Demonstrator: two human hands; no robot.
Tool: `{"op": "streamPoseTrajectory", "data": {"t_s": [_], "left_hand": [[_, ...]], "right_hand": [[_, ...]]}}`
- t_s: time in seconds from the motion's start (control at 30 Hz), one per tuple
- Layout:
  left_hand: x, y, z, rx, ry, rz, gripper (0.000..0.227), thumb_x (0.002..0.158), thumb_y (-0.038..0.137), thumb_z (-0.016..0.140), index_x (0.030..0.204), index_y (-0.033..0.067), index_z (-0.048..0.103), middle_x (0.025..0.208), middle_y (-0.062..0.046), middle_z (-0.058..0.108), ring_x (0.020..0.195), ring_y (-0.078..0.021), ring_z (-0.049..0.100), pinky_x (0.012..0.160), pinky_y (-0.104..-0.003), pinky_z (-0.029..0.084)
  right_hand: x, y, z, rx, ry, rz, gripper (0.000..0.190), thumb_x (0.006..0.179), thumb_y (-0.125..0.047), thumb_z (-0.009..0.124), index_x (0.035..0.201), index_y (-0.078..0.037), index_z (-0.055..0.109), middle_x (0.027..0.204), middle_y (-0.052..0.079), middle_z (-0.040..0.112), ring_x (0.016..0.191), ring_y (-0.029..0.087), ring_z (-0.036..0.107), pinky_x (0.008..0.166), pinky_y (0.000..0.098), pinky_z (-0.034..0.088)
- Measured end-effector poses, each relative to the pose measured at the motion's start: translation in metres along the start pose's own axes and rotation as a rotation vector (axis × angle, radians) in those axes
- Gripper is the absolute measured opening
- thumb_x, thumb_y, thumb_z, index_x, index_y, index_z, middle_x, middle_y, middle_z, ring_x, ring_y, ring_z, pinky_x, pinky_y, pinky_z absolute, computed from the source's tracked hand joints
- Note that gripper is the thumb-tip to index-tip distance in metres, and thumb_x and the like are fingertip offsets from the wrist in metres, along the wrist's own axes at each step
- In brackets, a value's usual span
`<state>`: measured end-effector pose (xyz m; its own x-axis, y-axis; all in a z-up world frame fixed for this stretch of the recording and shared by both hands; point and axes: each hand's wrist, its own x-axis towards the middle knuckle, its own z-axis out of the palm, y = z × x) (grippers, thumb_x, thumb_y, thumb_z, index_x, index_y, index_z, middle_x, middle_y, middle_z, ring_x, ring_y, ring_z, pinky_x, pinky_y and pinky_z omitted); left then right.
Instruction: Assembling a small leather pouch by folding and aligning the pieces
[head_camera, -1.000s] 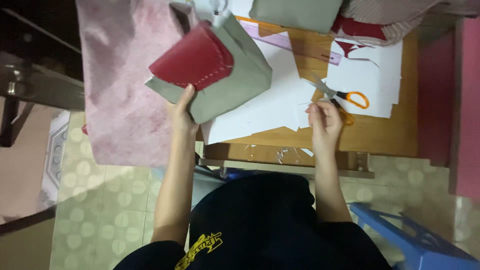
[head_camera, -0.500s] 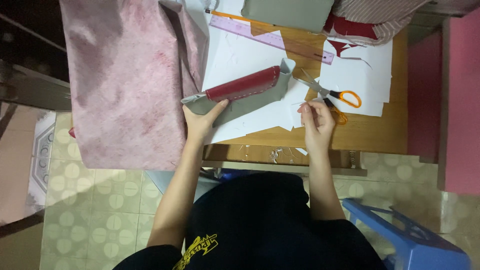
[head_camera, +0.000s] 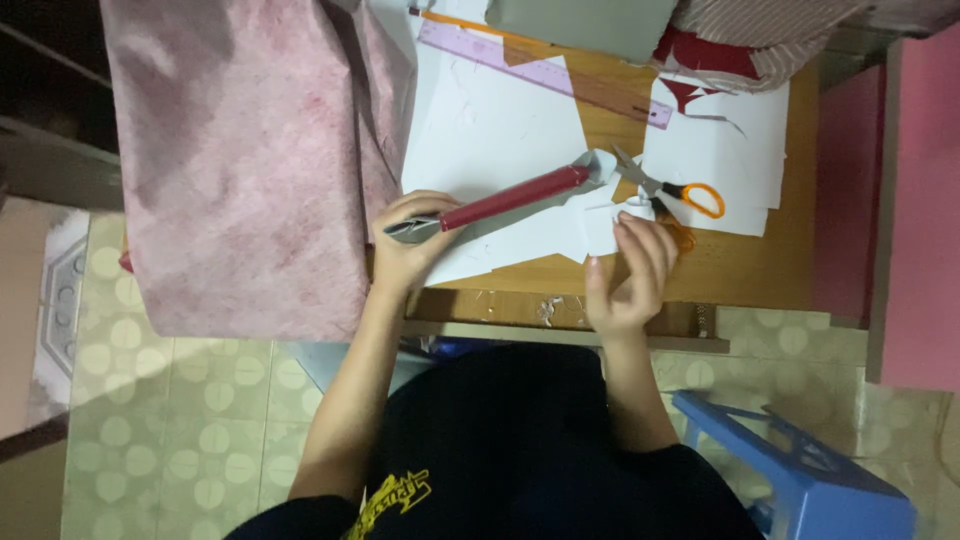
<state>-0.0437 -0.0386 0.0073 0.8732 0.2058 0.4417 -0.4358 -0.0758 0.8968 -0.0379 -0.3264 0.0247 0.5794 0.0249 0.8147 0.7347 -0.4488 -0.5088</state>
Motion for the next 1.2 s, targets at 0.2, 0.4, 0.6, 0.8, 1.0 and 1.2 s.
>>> {"op": "streamPoseTrajectory", "data": {"t_s": [0.2, 0.4, 0.6, 0.8, 1.0, 1.2], "left_hand": [[0.007, 0.013, 0.003, -0.006, -0.016, 0.036, 0.021, 0.079, 0.001, 0.097, 0.094, 0.0037, 0.083, 0.092, -0.019, 0.082, 0.088, -0.0358, 0.08, 0.087, -0.045, 0.06], [-0.005, -0.01, 0.004, -0.059, 0.037, -0.046, 0.024, 0.079, 0.006, 0.098, 0.097, 0.0042, 0.083, 0.093, -0.02, 0.082, 0.092, -0.0346, 0.08, 0.086, -0.046, 0.06], [-0.004, 0.012, 0.005, 0.063, 0.105, -0.262, 0.032, 0.078, 0.006, 0.1, 0.105, 0.0048, 0.083, 0.101, -0.016, 0.082, 0.102, -0.0231, 0.075, 0.095, -0.039, 0.058], [0.0, 0.019, 0.007, 0.125, 0.122, -0.378, 0.044, 0.081, 0.016, 0.097, 0.119, 0.0082, 0.078, 0.12, -0.006, 0.079, 0.114, -0.0141, 0.072, 0.107, -0.026, 0.055], [0.006, 0.035, 0.01, 0.073, 0.132, -0.439, 0.024, 0.083, 0.014, 0.096, 0.102, 0.0093, 0.081, 0.1, -0.001, 0.082, 0.093, -0.0072, 0.073, 0.089, -0.023, 0.061], [0.004, 0.02, 0.004, 0.083, 0.064, -0.361, 0.025, 0.087, 0.015, 0.093, 0.107, 0.0087, 0.079, 0.103, -0.001, 0.08, 0.094, -0.0083, 0.071, 0.087, -0.024, 0.058]], "right_hand": [[0.053, -0.042, 0.026, -0.039, -0.323, -0.157, 0.042, 0.103, -0.018, 0.076, 0.142, -0.002, 0.07, 0.156, 0.02, 0.062, 0.154, 0.041, 0.043, 0.128, 0.0544, 0.025], [0.073, -0.04, 0.039, -0.207, -0.411, -0.189, 0.04, 0.093, -0.013, 0.094, 0.129, -0.015, 0.079, 0.13, 0.007, 0.074, 0.136, 0.035, 0.052, 0.119, 0.0595, 0.033], [0.133, -0.025, 0.035, -0.024, -0.698, -0.246, 0.022, 0.098, -0.007, 0.088, 0.118, -0.013, 0.081, 0.114, 0.002, 0.083, 0.111, 0.024, 0.074, 0.113, 0.0486, 0.048], [0.157, -0.023, 0.037, 0.14, -0.849, -0.151, 0.017, 0.105, -0.008, 0.085, 0.119, -0.002, 0.078, 0.115, 0.008, 0.078, 0.109, 0.029, 0.07, 0.103, 0.0446, 0.049], [0.18, -0.034, 0.037, 0.24, -0.932, -0.015, 0.006, 0.11, -0.002, 0.076, 0.117, 0.0, 0.076, 0.115, 0.011, 0.076, 0.107, 0.029, 0.068, 0.097, 0.0413, 0.051], [0.199, -0.04, 0.042, 0.274, -1.1, 0.01, 0.015, 0.109, -0.001, 0.071, 0.123, 0.0, 0.076, 0.119, 0.012, 0.074, 0.108, 0.025, 0.068, 0.091, 0.0359, 0.05]]}}
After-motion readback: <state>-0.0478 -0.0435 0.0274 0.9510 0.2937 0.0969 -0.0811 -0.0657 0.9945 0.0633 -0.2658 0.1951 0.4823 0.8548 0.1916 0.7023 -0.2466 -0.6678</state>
